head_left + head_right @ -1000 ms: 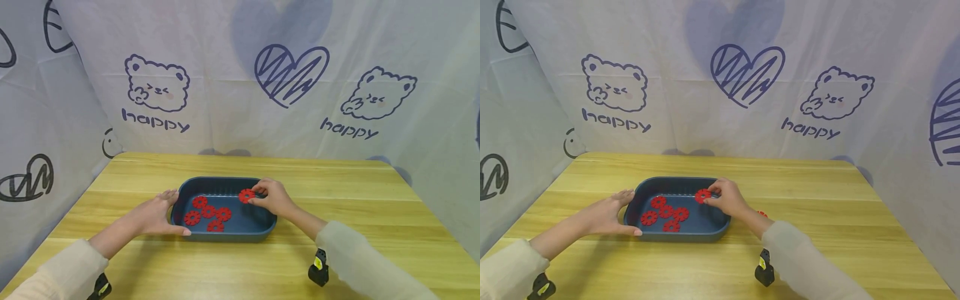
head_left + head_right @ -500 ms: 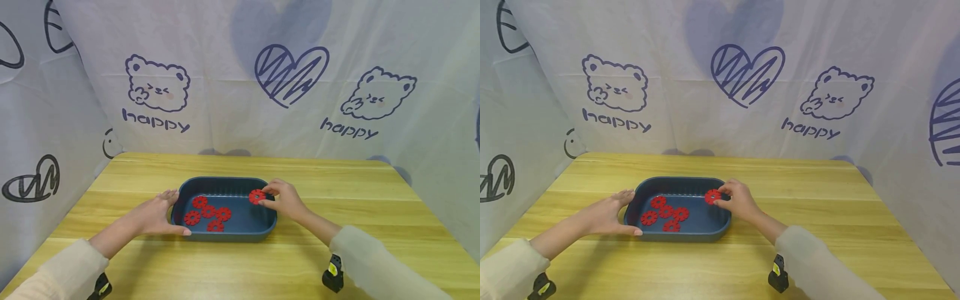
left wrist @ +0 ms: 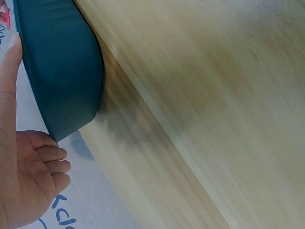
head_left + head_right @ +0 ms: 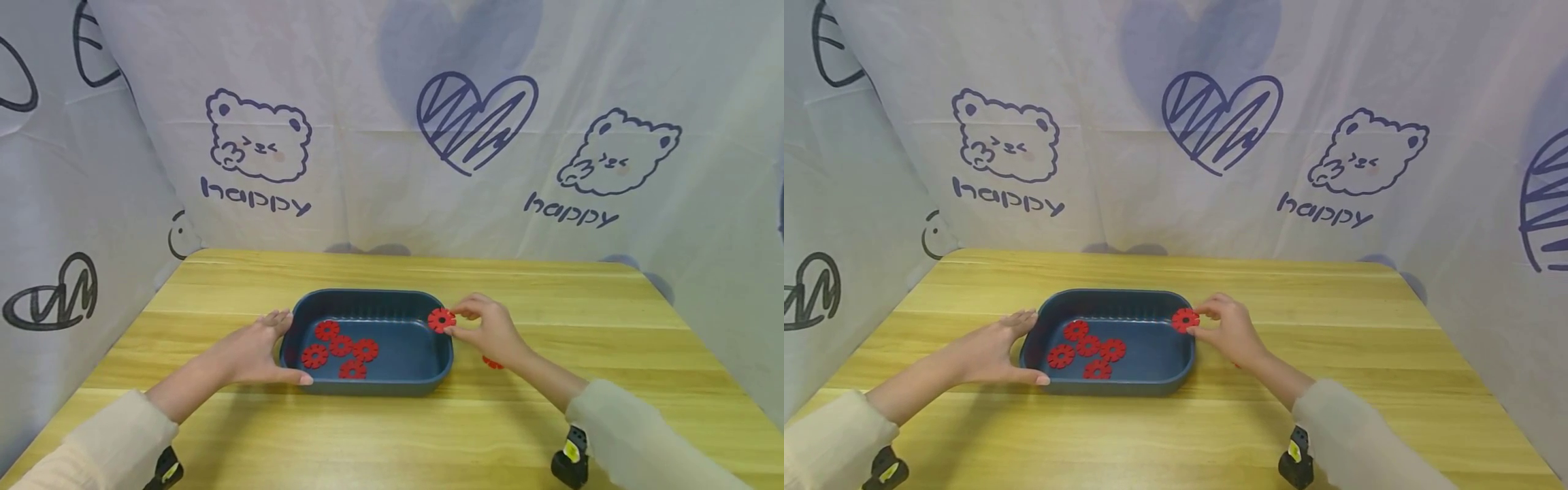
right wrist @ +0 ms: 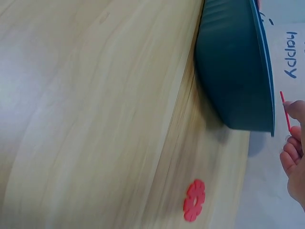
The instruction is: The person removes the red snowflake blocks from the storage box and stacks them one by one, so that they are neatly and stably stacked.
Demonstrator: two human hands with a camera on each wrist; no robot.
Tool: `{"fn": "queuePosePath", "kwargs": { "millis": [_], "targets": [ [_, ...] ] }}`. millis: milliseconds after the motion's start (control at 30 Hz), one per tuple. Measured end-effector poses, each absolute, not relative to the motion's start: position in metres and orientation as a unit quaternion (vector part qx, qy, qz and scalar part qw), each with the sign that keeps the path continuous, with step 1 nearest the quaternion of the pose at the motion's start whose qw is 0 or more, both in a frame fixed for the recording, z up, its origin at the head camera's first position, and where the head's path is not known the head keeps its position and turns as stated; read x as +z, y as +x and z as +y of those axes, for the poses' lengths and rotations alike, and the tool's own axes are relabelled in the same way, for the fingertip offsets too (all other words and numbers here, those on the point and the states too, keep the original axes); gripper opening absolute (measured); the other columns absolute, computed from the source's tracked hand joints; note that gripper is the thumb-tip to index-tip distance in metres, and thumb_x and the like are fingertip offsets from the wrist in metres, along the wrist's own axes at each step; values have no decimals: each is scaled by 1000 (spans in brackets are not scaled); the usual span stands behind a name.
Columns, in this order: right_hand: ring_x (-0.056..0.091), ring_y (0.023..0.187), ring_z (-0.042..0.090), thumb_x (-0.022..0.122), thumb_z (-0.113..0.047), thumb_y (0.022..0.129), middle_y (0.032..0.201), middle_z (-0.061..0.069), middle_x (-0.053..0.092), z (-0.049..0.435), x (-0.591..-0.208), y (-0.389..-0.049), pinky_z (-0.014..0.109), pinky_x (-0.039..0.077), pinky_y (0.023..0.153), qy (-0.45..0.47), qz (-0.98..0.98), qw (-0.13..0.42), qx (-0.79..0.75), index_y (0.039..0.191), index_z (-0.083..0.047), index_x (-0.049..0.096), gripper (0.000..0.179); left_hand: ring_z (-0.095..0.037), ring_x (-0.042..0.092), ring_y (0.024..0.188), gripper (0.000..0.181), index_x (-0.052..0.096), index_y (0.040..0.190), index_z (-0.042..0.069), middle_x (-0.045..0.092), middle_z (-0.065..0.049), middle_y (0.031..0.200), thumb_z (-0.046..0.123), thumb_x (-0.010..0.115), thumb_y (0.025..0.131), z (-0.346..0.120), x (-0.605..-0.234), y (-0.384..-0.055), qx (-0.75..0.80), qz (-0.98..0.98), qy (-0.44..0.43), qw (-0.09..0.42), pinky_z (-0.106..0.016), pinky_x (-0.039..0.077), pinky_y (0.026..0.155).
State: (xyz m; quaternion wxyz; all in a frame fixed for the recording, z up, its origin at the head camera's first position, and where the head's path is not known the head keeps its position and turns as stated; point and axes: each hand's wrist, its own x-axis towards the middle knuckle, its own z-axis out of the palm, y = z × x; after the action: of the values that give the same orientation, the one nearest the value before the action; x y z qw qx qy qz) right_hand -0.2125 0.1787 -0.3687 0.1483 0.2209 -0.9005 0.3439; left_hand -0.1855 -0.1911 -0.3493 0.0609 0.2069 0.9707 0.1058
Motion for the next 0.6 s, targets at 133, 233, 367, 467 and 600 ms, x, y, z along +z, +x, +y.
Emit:
{"fn": "queuePosePath", "kwargs": {
  "millis": [133,233,367,467,600],
  "targets": [
    [59,81,27,79,-9,72,90,10,65,188,-369,-211,43,54,74,205,-904,158,340,92,1,71,25,-48,28,134,115,35,138,-10,31,-28,146,73,63,65,-192,-350,-185,106,971,208,58,-60,33,102],
    [59,81,26,79,-9,72,90,10,65,196,-370,-208,43,54,75,192,-908,165,333,93,2,70,25,-48,29,133,114,35,138,-10,31,-28,146,73,63,65,-192,-350,-185,106,971,209,56,-60,33,102],
    [60,81,26,79,-7,71,91,11,65,204,-370,-200,39,54,74,175,-910,172,335,93,2,70,26,-48,30,133,114,35,138,-10,31,-29,145,74,63,65,-192,-351,-186,105,970,213,53,-61,33,101],
    [59,80,26,79,-6,71,90,11,65,210,-372,-195,37,54,73,165,-909,176,338,92,3,70,25,-48,30,133,114,36,137,-11,32,-29,145,74,62,65,-192,-351,-186,105,970,214,51,-61,33,101],
    [59,81,27,78,-5,71,90,11,64,217,-377,-190,37,54,73,160,-913,174,332,91,3,70,23,-48,30,133,114,35,138,-11,31,-29,145,73,63,65,-192,-351,-187,107,970,214,52,-61,33,101]
  ]
}}
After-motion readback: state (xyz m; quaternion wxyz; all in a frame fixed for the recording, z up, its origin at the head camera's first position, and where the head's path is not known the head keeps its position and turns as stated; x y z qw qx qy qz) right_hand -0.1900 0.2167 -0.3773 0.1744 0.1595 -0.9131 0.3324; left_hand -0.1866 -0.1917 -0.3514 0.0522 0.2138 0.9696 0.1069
